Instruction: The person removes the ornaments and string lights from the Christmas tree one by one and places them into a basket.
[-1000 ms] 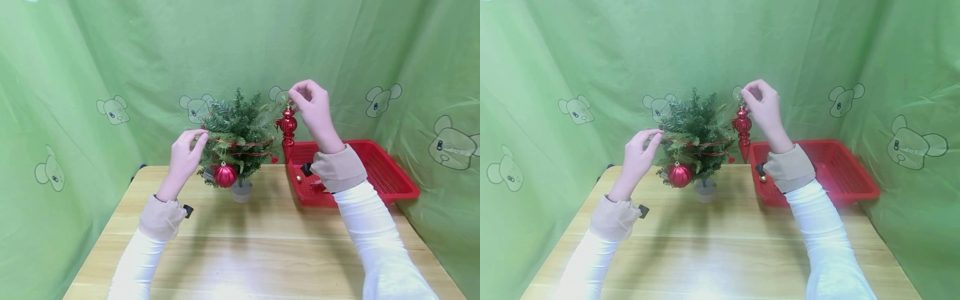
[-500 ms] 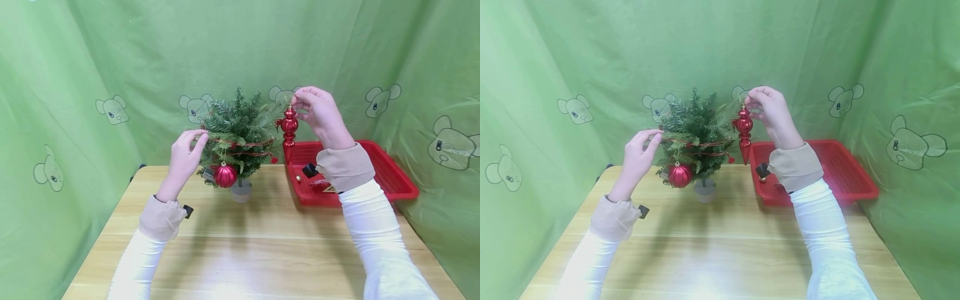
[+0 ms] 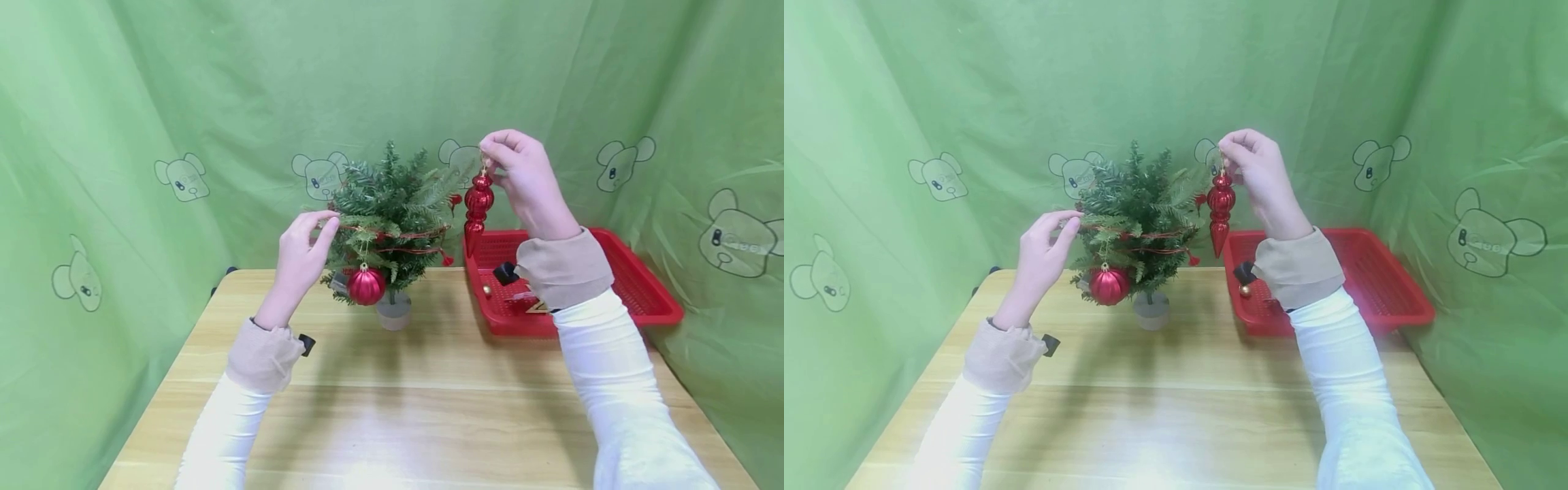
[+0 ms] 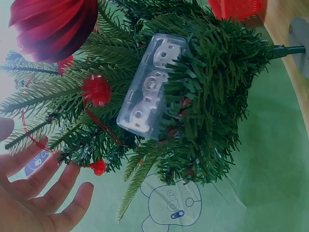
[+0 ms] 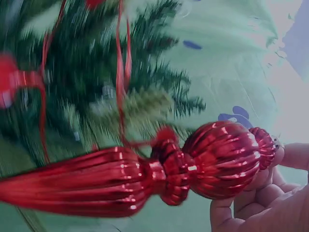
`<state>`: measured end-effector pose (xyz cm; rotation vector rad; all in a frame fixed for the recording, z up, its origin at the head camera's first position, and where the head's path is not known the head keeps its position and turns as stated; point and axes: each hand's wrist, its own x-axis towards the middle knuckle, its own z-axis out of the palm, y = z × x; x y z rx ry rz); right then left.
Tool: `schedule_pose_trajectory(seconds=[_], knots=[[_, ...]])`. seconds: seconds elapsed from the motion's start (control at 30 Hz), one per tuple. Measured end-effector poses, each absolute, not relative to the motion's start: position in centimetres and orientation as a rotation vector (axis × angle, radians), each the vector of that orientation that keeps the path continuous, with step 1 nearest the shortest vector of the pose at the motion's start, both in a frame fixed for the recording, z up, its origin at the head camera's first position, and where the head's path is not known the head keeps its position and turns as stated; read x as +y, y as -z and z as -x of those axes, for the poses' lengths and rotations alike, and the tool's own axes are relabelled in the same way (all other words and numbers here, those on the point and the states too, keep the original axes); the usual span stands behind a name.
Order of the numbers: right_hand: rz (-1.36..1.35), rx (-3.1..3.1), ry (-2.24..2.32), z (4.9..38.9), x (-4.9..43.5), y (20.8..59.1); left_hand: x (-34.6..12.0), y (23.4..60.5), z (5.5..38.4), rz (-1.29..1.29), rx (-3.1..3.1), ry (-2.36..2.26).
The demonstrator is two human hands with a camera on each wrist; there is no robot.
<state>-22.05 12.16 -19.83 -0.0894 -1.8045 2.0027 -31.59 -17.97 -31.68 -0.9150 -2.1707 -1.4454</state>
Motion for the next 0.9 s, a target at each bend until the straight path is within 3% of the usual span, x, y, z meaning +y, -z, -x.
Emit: schedule_pose_trajectory(seconds=[0.5, 0.9], knots=[[0.126, -1.856, -1.675, 21.1, 13.8, 20.4, -18.0, 31.5, 31.5, 0.91, -2.184, 1.451], [0.331, -2.157, -1.326, 21.3, 18.7, 26.1, -18.0, 31.6, 31.2, 0.903, -2.194, 1.455]])
